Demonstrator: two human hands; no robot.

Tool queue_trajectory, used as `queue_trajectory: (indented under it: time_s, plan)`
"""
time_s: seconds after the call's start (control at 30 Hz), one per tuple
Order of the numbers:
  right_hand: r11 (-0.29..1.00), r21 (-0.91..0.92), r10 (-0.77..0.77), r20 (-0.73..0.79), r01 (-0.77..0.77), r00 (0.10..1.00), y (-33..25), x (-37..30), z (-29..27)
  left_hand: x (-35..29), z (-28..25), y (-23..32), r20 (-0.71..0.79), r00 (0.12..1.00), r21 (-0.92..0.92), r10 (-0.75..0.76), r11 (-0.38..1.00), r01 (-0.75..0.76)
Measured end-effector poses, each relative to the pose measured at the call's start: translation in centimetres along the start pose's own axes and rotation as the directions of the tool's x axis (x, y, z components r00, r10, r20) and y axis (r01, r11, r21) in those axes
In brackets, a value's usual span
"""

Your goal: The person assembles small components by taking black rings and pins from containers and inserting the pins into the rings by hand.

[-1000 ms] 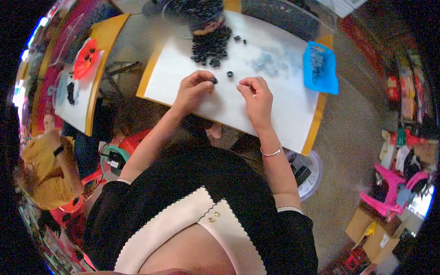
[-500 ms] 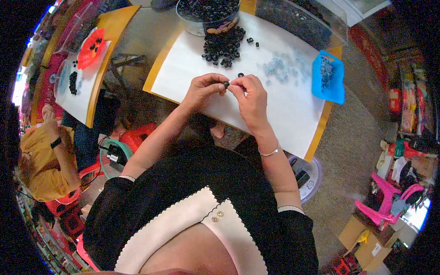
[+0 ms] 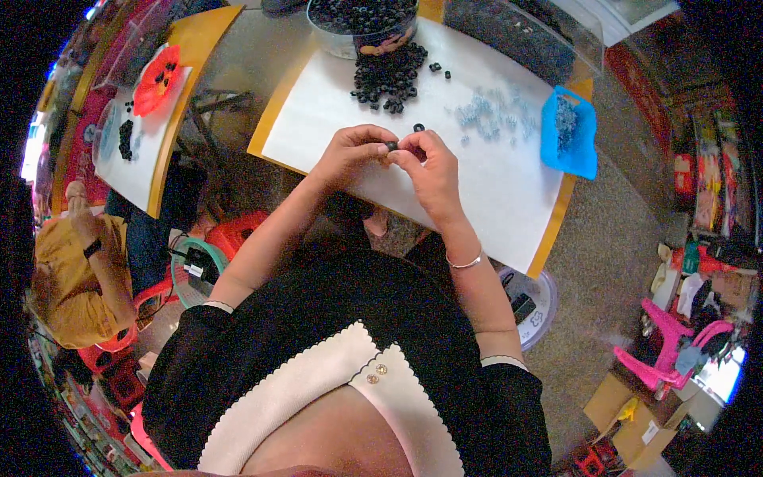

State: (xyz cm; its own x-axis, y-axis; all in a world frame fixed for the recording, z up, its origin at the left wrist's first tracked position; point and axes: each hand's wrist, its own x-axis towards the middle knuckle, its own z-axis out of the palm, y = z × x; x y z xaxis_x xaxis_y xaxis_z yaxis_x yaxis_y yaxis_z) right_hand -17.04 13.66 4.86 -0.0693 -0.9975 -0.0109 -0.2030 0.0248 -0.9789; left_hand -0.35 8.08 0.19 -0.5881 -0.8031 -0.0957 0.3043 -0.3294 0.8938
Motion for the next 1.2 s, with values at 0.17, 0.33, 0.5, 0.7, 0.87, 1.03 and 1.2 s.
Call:
queue_trajectory:
  time_s: [0.17, 0.33, 0.5, 0.7, 0.87, 1.03, 1.2]
  plan:
    - [0.999, 0.029, -0.034, -0.012, 0.034, 0.999, -0.4, 0.1, 0.4, -0.2, -0.3, 0.0, -0.043, 0.999, -0.115, -0.024, 0.993, 0.019]
    - [0.993, -0.056, -0.106, -0.099, 0.101, 0.989, 0.5, 1.4, -0.7, 0.3, -0.9, -0.2, -0.138, 0.989, -0.562, 0.042, 0.819, -0.113]
    - [0.558, -0.768, -0.444, 0.044, 0.314, 0.895, 1.5, 4.1, -1.1, 0.3, -1.2, -0.5, -0.158, 0.982, -0.654, 0.103, 0.734, -0.182]
    - [0.53, -0.779, -0.476, 0.055, 0.336, 0.878, 3.0, 6.2, -0.7, 0.3, -1.0, -0.4, -0.145, 0.983, -0.602, 0.109, 0.779, -0.175]
    - [0.528, -0.77, -0.529, 0.031, 0.357, 0.848, 3.3, 7.4, -0.4, 0.4, -1.3, -0.6, -0.126, 0.987, -0.591, 0.104, 0.791, -0.158]
    - [0.468, -0.804, -0.551, 0.061, 0.368, 0.833, 2.0, 6.9, 1.1, 0.4, -1.1, -0.4, -0.141, 0.986, -0.549, 0.087, 0.822, -0.151]
    - [0.496, -0.799, -0.523, 0.036, 0.339, 0.852, 2.9, 7.0, 1.4, 0.5, -1.2, -0.7, -0.128, 0.989, -0.533, 0.075, 0.836, -0.132]
